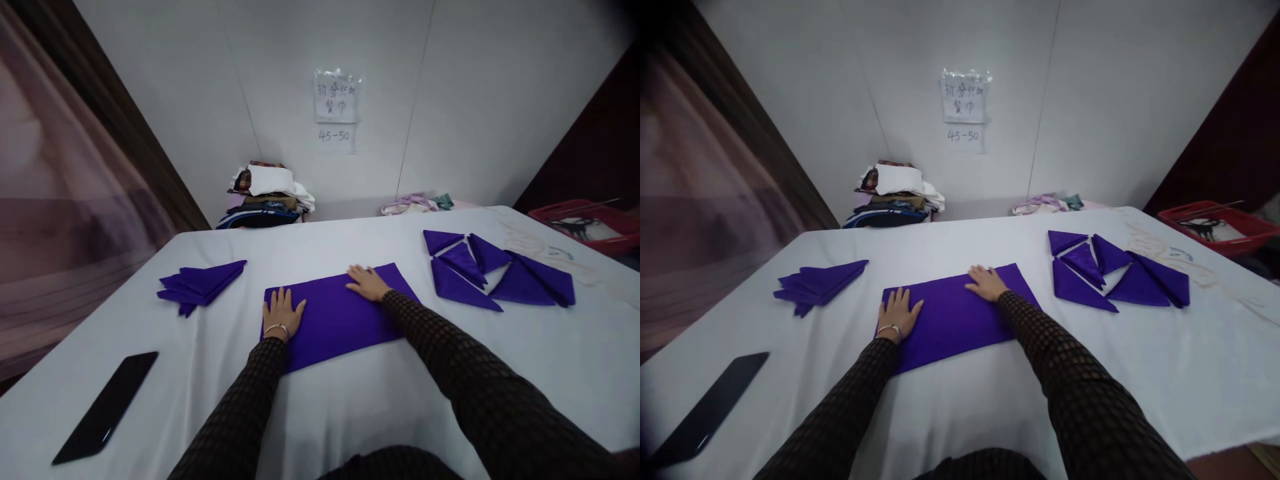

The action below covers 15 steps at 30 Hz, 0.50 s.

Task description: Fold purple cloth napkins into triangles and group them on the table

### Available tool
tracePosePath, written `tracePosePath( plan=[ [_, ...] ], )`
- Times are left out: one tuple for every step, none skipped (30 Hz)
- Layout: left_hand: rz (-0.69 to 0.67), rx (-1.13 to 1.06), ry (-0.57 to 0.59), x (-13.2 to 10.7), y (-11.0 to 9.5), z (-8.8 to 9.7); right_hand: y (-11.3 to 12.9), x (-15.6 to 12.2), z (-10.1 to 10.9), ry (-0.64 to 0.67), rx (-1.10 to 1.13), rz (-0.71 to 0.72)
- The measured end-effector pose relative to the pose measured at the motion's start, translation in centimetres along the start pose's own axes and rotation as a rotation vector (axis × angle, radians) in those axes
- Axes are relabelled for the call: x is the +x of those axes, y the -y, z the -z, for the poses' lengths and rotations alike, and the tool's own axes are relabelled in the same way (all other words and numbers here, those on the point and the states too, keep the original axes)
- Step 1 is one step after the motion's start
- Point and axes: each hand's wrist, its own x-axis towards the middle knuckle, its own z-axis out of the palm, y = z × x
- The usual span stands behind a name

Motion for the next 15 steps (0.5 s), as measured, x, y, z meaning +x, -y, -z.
tracePosePath(
  plan=[
    [0.001, 0.002, 0.001, 0.0, 0.0, 0.1, -2.5, -0.6, 0.9, -0.004, -0.014, -0.152],
    [0.003, 0.004, 0.001, 0.0, 0.0, 0.1, -4.7, -1.2, 1.8, -0.020, -0.023, -0.249],
    [0.004, 0.007, 0.001, 0.0, -0.1, 0.1, -6.6, -1.8, 2.5, -0.028, -0.029, -0.316],
    [0.005, 0.011, 0.000, 0.0, -0.1, 0.2, -8.0, -2.3, 3.2, -0.036, -0.034, -0.380],
    [0.008, 0.015, 0.000, 0.0, -0.1, 0.2, -8.8, -2.6, 3.6, -0.045, -0.038, -0.423],
    [0.010, 0.018, 0.000, 0.0, -0.1, 0.2, -9.0, -2.9, 3.8, -0.054, -0.043, -0.448],
    [0.011, 0.020, 0.002, 0.0, -0.1, 0.2, -8.5, -3.0, 3.8, -0.065, -0.045, -0.445],
    [0.011, 0.022, 0.004, 0.0, -0.1, 0.3, -7.5, -3.1, 3.5, -0.076, -0.043, -0.407],
    [0.011, 0.024, 0.007, 0.0, -0.2, 0.3, -6.0, -3.1, 2.9, -0.086, -0.036, -0.339],
    [0.010, 0.025, 0.010, 0.0, -0.2, 0.4, -4.1, -3.1, 2.2, -0.087, -0.018, -0.236],
    [0.010, 0.028, 0.012, 0.0, -0.2, 0.4, -2.2, -3.1, 1.4, -0.083, 0.005, -0.118],
    [0.009, 0.031, 0.014, 0.0, -0.2, 0.5, -0.4, -3.0, 0.6, -0.069, 0.031, -0.012],
    [0.009, 0.035, 0.014, 0.0, -0.2, 0.5, 1.1, -3.0, -0.1, -0.047, 0.056, 0.073],
    [0.010, 0.038, 0.014, 0.0, -0.2, 0.5, 2.1, -3.0, -0.6, -0.024, 0.073, 0.142],
    [0.009, 0.040, 0.014, 0.0, -0.2, 0.5, 2.5, -3.0, -0.9, -0.003, 0.080, 0.188]
  ],
)
